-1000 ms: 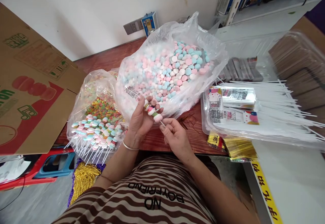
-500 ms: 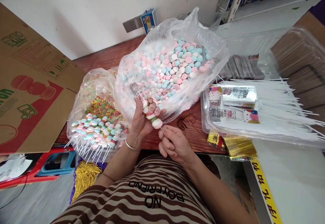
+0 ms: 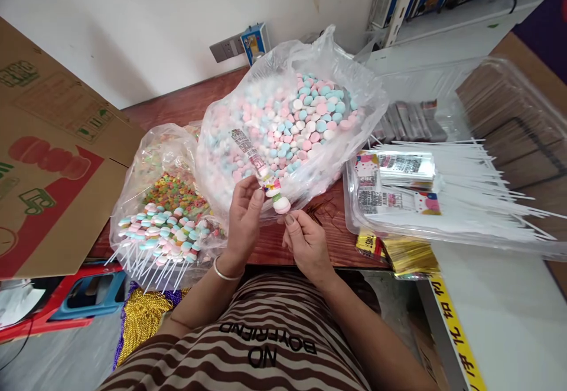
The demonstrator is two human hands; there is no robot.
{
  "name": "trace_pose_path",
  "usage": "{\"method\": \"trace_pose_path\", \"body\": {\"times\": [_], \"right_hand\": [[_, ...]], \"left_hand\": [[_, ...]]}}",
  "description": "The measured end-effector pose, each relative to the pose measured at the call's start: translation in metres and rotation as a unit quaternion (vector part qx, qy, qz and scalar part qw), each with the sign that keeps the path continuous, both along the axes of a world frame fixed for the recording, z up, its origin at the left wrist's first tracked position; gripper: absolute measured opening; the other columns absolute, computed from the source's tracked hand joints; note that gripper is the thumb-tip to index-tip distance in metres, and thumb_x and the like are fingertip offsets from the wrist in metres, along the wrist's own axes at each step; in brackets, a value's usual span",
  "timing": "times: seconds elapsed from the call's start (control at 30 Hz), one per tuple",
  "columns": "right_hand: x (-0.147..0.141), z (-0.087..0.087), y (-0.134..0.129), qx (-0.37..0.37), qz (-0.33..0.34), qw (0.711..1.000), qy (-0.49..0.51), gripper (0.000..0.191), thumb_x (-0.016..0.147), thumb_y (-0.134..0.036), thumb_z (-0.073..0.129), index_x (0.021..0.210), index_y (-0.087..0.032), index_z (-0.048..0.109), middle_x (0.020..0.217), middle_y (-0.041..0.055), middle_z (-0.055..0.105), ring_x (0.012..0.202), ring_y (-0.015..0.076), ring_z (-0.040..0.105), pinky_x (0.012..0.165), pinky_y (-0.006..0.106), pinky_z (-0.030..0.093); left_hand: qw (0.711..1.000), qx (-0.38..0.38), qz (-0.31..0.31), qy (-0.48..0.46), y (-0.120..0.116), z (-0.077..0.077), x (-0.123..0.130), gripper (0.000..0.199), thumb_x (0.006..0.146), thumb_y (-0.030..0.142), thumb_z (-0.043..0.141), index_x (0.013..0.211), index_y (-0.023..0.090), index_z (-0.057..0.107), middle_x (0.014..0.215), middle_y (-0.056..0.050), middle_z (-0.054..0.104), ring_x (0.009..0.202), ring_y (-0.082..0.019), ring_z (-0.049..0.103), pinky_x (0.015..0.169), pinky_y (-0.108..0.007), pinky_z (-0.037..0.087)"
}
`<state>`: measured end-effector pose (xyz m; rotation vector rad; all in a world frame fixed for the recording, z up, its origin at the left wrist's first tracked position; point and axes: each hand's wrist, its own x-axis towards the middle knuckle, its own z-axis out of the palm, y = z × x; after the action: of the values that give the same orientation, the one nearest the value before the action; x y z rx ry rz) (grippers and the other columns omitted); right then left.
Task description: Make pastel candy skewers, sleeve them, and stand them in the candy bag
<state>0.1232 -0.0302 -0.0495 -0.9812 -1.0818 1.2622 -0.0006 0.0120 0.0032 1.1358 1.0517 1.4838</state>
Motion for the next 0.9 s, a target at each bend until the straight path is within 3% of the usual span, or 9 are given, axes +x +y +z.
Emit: {"method": "trace_pose_path", "body": {"times": [0.07, 0.13, 0.23, 0.33, 0.5, 0.67, 0.73, 0.9], "right_hand": [[-0.001, 0.000, 0.000, -0.004, 0.006, 1.000, 0.008, 0.032, 0.102, -0.050, 0.051, 0.089, -0.022, 0.061, 0.050, -0.0080, 0.043, 0.045, 0.0107, 0.041, 0.048, 0.025, 0.034], [-0.001, 0.001, -0.001, 0.003, 0.005, 1.000, -0.014, 0.032, 0.103, -0.049, 0.050, 0.090, -0.022, 0.062, 0.051, -0.0077, 0.044, 0.046, 0.0113, 0.043, 0.048, 0.025, 0.035], [0.001, 0.002, -0.002, 0.050, -0.031, 0.992, -0.110, 0.029, 0.104, -0.043, 0.048, 0.090, -0.022, 0.062, 0.056, -0.0058, 0.048, 0.049, 0.0116, 0.045, 0.051, 0.025, 0.036], [0.003, 0.003, -0.002, 0.130, -0.097, 0.955, -0.247, 0.025, 0.103, -0.035, 0.050, 0.087, -0.022, 0.062, 0.059, -0.0041, 0.053, 0.051, 0.0117, 0.047, 0.053, 0.026, 0.036], [0.005, 0.000, 0.001, 0.250, -0.170, 0.862, -0.406, 0.024, 0.105, -0.027, 0.047, 0.092, -0.019, 0.066, 0.063, -0.0006, 0.064, 0.052, 0.0130, 0.054, 0.055, 0.027, 0.037], [0.010, -0.001, 0.003, 0.357, -0.209, 0.752, -0.514, 0.017, 0.102, -0.018, 0.052, 0.106, -0.014, 0.068, 0.065, 0.0031, 0.067, 0.055, 0.0153, 0.055, 0.061, 0.031, 0.038], [0.010, -0.002, 0.003, 0.369, -0.212, 0.736, -0.526, 0.016, 0.101, -0.017, 0.054, 0.110, -0.013, 0.067, 0.064, 0.0025, 0.066, 0.054, 0.0150, 0.053, 0.061, 0.032, 0.037], [0.009, -0.009, 0.002, 0.357, -0.199, 0.753, -0.516, 0.019, 0.100, -0.017, 0.055, 0.114, -0.014, 0.067, 0.063, 0.0013, 0.064, 0.055, 0.0144, 0.053, 0.062, 0.034, 0.037]], "left_hand": [[0.984, 0.091, 0.054, 0.143, -0.002, -0.006, -0.006, 0.027, 0.092, 0.038, 0.070, 0.115, 0.023, 0.066, 0.113, -0.007, 0.070, 0.105, -0.017, 0.068, 0.097, -0.032, 0.054], [0.950, 0.165, 0.082, 0.254, -0.001, -0.009, -0.012, 0.019, 0.095, 0.032, 0.065, 0.111, 0.023, 0.068, 0.109, -0.008, 0.072, 0.104, -0.019, 0.068, 0.096, -0.035, 0.055], [0.899, 0.249, 0.092, 0.350, 0.002, -0.011, -0.019, 0.016, 0.094, 0.024, 0.065, 0.109, 0.023, 0.070, 0.105, -0.008, 0.075, 0.102, -0.019, 0.071, 0.094, -0.036, 0.057], [0.869, 0.275, 0.090, 0.401, 0.005, -0.012, -0.023, 0.017, 0.094, 0.022, 0.065, 0.109, 0.024, 0.071, 0.106, -0.008, 0.077, 0.102, -0.020, 0.073, 0.094, -0.036, 0.058], [0.871, 0.254, 0.087, 0.412, 0.004, -0.010, -0.026, 0.016, 0.094, 0.024, 0.063, 0.106, 0.024, 0.074, 0.103, -0.007, 0.079, 0.099, -0.020, 0.074, 0.093, -0.035, 0.059], [0.865, 0.254, 0.071, 0.426, 0.000, -0.002, -0.029, 0.015, 0.093, 0.021, 0.064, 0.102, 0.024, 0.075, 0.099, -0.007, 0.079, 0.094, -0.019, 0.074, 0.089, -0.032, 0.059], [0.860, 0.253, 0.070, 0.438, -0.002, 0.001, -0.030, 0.014, 0.093, 0.020, 0.064, 0.101, 0.025, 0.075, 0.098, -0.007, 0.079, 0.092, -0.019, 0.074, 0.087, -0.032, 0.059], [0.875, 0.216, 0.076, 0.426, -0.004, 0.003, -0.029, 0.011, 0.091, 0.023, 0.067, 0.096, 0.025, 0.076, 0.095, -0.007, 0.078, 0.090, -0.020, 0.073, 0.085, -0.032, 0.058]]}}
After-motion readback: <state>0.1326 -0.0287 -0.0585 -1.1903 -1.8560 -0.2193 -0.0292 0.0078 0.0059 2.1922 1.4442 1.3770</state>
